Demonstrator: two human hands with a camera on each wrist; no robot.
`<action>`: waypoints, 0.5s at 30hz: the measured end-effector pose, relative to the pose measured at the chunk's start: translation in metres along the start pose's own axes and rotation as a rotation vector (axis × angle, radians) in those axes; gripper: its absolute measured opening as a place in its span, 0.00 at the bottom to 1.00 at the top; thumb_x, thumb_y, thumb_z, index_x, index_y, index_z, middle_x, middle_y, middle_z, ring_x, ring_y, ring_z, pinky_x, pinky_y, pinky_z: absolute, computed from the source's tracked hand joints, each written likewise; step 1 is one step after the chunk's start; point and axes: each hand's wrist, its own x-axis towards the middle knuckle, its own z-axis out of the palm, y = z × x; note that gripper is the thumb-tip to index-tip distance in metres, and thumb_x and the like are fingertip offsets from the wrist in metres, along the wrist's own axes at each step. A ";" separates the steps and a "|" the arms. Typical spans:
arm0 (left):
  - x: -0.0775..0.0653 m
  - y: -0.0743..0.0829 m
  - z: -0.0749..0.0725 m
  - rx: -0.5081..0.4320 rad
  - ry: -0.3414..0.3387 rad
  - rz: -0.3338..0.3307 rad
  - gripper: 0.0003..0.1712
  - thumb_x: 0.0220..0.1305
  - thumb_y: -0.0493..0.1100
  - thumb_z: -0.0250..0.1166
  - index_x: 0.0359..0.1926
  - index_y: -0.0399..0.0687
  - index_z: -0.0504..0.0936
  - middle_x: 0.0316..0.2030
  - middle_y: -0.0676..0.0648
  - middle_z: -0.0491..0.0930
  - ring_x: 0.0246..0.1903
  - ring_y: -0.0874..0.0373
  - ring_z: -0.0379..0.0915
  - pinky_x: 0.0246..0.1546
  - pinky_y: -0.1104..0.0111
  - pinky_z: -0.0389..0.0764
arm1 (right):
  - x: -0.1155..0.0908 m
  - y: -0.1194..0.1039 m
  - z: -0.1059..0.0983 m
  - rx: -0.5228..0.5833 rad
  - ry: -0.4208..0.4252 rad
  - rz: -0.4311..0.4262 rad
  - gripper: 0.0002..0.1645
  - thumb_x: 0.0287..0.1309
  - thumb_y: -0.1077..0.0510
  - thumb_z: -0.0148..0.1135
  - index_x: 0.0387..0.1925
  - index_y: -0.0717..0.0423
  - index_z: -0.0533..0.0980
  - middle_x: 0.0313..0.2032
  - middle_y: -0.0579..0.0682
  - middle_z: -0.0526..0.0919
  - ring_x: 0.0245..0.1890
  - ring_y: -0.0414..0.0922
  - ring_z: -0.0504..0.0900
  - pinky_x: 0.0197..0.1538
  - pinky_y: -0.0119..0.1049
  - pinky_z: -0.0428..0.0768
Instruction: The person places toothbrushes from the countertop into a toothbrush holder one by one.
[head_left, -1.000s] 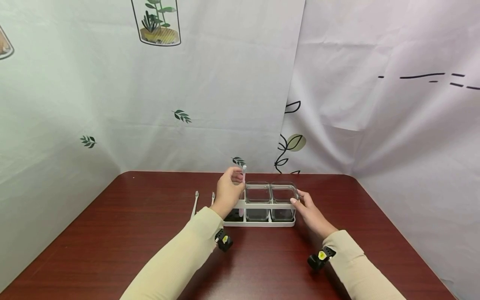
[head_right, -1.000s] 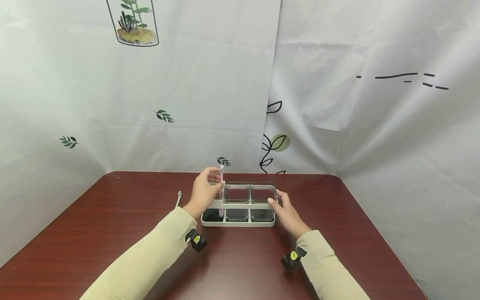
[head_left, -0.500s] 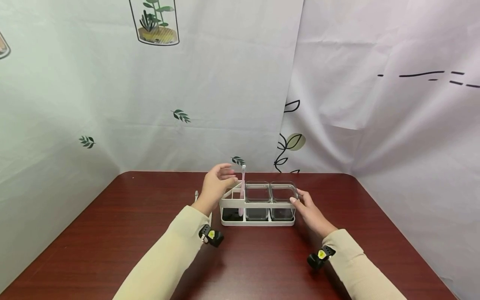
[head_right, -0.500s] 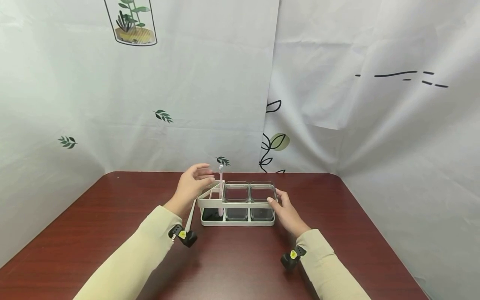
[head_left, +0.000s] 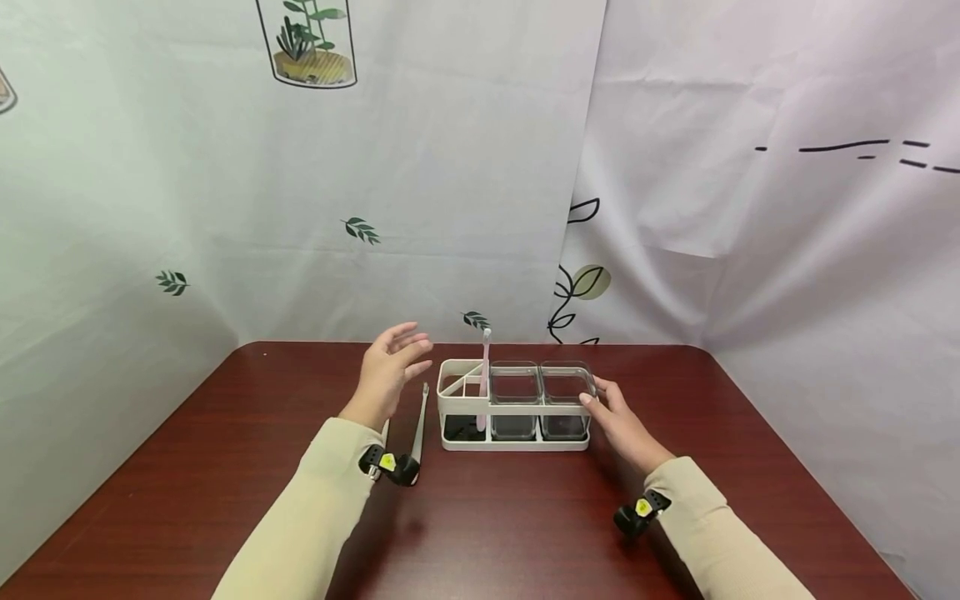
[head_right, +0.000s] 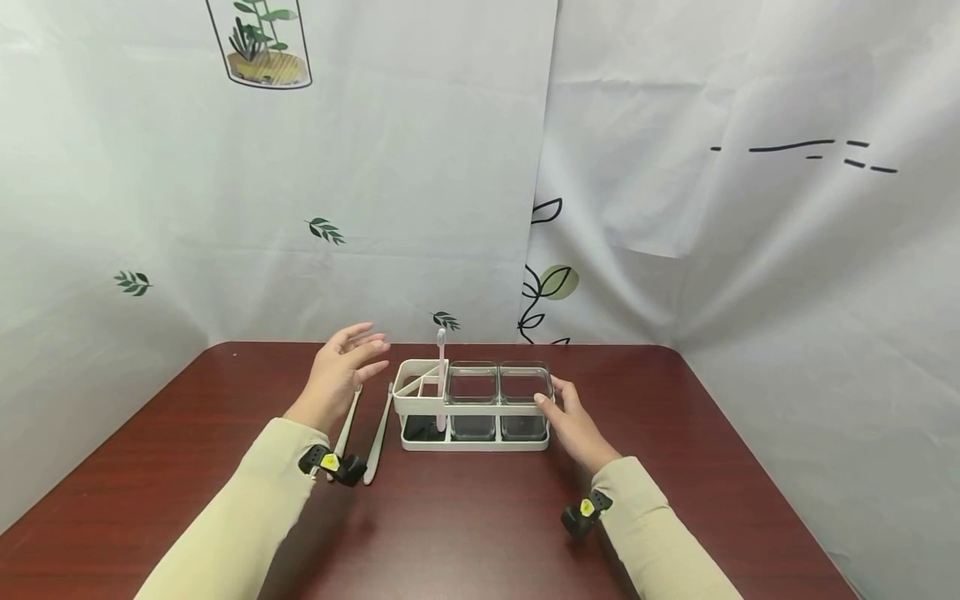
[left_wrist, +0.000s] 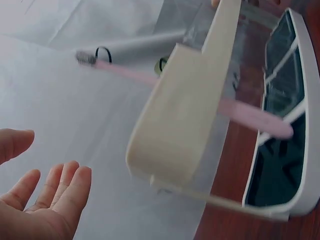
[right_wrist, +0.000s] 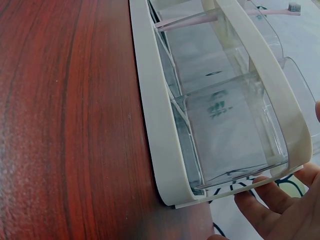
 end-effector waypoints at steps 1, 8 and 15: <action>0.000 -0.001 -0.004 0.007 0.012 -0.001 0.30 0.66 0.33 0.59 0.68 0.40 0.63 0.59 0.37 0.70 0.58 0.47 0.71 0.52 0.62 0.78 | 0.000 0.000 0.000 -0.002 0.000 0.002 0.37 0.73 0.46 0.44 0.72 0.59 0.44 0.69 0.65 0.50 0.71 0.60 0.50 0.69 0.61 0.50; 0.001 -0.007 -0.023 0.090 0.109 -0.001 0.29 0.67 0.33 0.58 0.68 0.41 0.64 0.60 0.36 0.69 0.54 0.51 0.73 0.55 0.57 0.76 | 0.002 0.002 0.001 0.000 0.007 -0.011 0.36 0.74 0.49 0.43 0.72 0.60 0.45 0.69 0.66 0.50 0.70 0.61 0.50 0.69 0.61 0.50; 0.003 -0.012 -0.035 0.161 0.184 -0.010 0.28 0.67 0.34 0.59 0.66 0.40 0.65 0.58 0.37 0.71 0.53 0.52 0.74 0.53 0.60 0.77 | 0.003 0.003 0.002 -0.012 0.016 -0.018 0.36 0.74 0.49 0.43 0.72 0.61 0.45 0.68 0.67 0.51 0.70 0.61 0.50 0.69 0.61 0.51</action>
